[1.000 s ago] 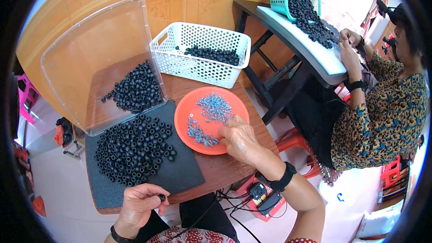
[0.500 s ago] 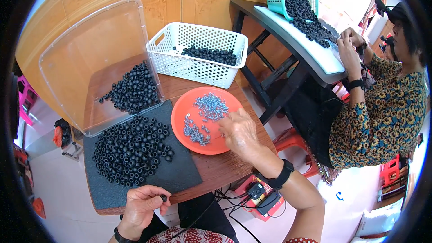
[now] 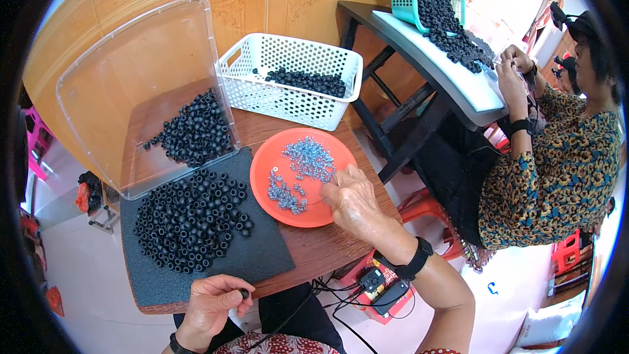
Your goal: Assembling small black plastic components by inserting metal pins into them.
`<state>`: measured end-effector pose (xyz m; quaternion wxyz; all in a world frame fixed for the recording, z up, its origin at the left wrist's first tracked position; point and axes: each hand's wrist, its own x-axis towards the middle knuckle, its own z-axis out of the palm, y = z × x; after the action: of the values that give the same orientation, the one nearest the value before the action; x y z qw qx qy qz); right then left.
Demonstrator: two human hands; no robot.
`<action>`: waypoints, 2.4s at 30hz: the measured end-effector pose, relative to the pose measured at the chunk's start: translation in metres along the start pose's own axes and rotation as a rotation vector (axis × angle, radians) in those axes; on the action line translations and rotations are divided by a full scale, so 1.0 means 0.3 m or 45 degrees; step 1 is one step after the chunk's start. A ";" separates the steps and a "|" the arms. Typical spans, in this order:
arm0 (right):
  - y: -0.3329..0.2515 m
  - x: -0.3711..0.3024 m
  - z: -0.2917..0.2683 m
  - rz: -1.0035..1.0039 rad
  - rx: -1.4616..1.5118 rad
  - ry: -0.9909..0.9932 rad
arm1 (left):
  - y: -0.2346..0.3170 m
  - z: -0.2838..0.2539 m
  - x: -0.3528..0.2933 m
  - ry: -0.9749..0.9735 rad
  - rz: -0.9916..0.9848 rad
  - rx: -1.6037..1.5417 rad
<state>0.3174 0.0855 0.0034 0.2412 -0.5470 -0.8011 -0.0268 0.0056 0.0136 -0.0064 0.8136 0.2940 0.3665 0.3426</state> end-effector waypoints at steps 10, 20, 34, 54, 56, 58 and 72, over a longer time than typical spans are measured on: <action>-0.044 0.044 0.043 -0.054 0.116 -0.086 | -0.018 -0.025 0.009 -0.069 0.007 -0.042; -0.018 0.032 0.043 0.039 0.204 -0.175 | -0.022 -0.033 0.014 -0.056 0.008 -0.019; -0.046 0.031 0.042 0.004 0.126 -0.193 | -0.022 -0.032 0.009 -0.047 0.021 -0.024; -0.469 -0.005 -0.019 -0.020 1.018 -0.032 | 0.003 0.010 0.010 -0.013 0.239 -0.160; -0.482 -0.007 -0.010 -0.026 1.011 -0.025 | 0.009 0.006 0.004 -0.008 0.234 -0.177; -0.496 -0.016 0.004 0.033 1.071 -0.022 | 0.013 0.001 -0.002 -0.063 0.150 -0.396; -0.530 -0.011 0.009 -0.027 0.979 0.032 | 0.000 0.008 -0.022 0.182 0.830 0.551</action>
<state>0.1759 0.0198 0.0346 0.4384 -0.4081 -0.7552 0.2663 0.0044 0.0080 -0.0025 0.5540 0.5350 0.3734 0.5172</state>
